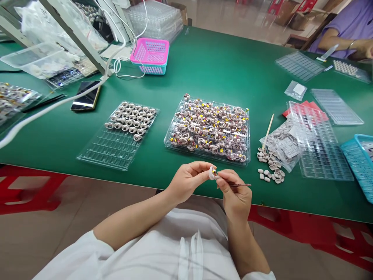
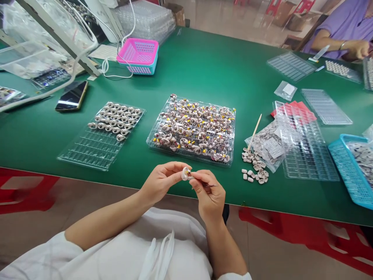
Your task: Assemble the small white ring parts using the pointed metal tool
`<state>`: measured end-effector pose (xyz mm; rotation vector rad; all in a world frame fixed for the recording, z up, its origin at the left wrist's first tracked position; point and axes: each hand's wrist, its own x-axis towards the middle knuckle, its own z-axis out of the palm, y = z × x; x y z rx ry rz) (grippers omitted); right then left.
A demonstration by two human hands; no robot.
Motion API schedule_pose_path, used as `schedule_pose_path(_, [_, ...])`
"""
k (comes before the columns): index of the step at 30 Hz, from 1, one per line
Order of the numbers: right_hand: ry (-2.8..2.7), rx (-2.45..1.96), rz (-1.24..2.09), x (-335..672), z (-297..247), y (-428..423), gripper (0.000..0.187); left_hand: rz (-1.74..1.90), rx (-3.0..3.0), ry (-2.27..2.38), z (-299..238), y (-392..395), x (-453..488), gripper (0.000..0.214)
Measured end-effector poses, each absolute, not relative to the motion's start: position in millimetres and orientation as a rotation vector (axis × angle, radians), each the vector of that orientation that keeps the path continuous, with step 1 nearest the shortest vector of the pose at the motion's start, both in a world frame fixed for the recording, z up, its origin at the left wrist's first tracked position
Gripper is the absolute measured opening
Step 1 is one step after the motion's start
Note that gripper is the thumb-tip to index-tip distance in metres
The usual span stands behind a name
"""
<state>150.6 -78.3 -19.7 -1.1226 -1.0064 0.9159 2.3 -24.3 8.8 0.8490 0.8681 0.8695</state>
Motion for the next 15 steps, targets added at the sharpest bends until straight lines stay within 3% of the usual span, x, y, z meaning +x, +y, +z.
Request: schedule_pose_path(15, [-1.038,-1.124,0.985,153.9,-17.4,-77.9,0.021,0.929,1.093,0.975,2.4,-32.5,-1.1,0.026])
